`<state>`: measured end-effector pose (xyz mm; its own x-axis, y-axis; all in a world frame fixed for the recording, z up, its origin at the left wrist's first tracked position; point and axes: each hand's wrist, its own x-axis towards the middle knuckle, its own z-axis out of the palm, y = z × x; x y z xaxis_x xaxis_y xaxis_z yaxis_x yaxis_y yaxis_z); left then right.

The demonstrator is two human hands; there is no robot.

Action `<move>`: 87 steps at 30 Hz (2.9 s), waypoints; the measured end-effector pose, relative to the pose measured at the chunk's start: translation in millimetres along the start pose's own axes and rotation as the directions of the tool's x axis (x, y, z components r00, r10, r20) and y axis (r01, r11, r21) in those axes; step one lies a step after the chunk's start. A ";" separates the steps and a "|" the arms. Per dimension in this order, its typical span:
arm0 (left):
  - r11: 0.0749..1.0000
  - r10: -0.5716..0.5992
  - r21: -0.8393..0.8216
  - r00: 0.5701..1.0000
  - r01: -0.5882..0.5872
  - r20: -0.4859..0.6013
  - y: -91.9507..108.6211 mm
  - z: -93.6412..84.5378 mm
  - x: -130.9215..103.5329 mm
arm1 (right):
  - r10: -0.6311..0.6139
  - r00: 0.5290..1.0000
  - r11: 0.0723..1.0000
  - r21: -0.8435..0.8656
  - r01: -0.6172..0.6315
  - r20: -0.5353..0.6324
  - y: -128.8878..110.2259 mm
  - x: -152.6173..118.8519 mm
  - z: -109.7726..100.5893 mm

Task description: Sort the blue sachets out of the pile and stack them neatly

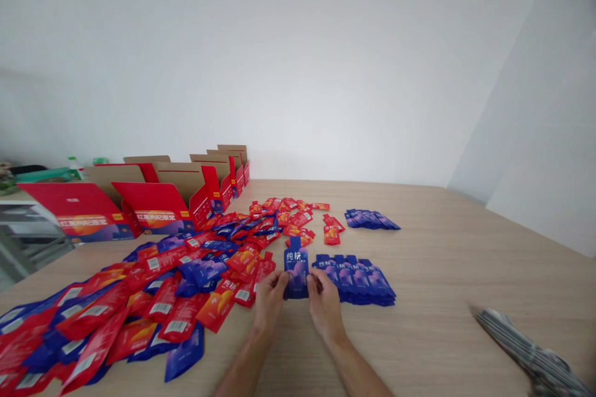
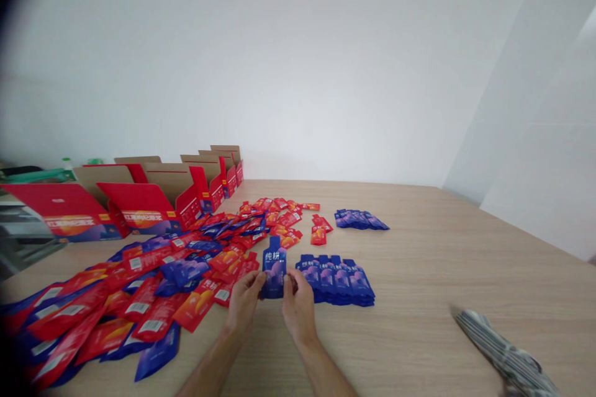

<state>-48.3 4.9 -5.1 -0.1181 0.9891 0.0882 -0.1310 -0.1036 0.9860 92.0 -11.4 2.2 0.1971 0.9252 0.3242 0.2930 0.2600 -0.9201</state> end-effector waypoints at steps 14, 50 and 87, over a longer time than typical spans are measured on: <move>0.997 -0.056 -0.041 0.995 0.060 0.083 24.9 28.3 -22.3 | 0.062 0.998 0.988 0.144 -0.061 -0.007 -19.6 0.6 -35.9; 0.801 0.112 0.596 0.993 -0.064 -0.043 14.0 64.6 -41.2 | -0.010 0.993 0.989 -0.144 -0.008 -0.121 -8.6 -16.3 -52.0; 0.568 0.065 0.747 0.923 -0.346 0.378 11.8 171.5 -38.9 | 0.216 0.970 0.972 0.121 -0.202 -0.114 23.1 17.8 -177.4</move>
<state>123.6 -16.8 27.4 0.2549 0.9463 0.1990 0.7018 -0.3226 0.6351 268.3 -37.9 25.7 0.3609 0.9219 0.1411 0.1313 0.0995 -0.9863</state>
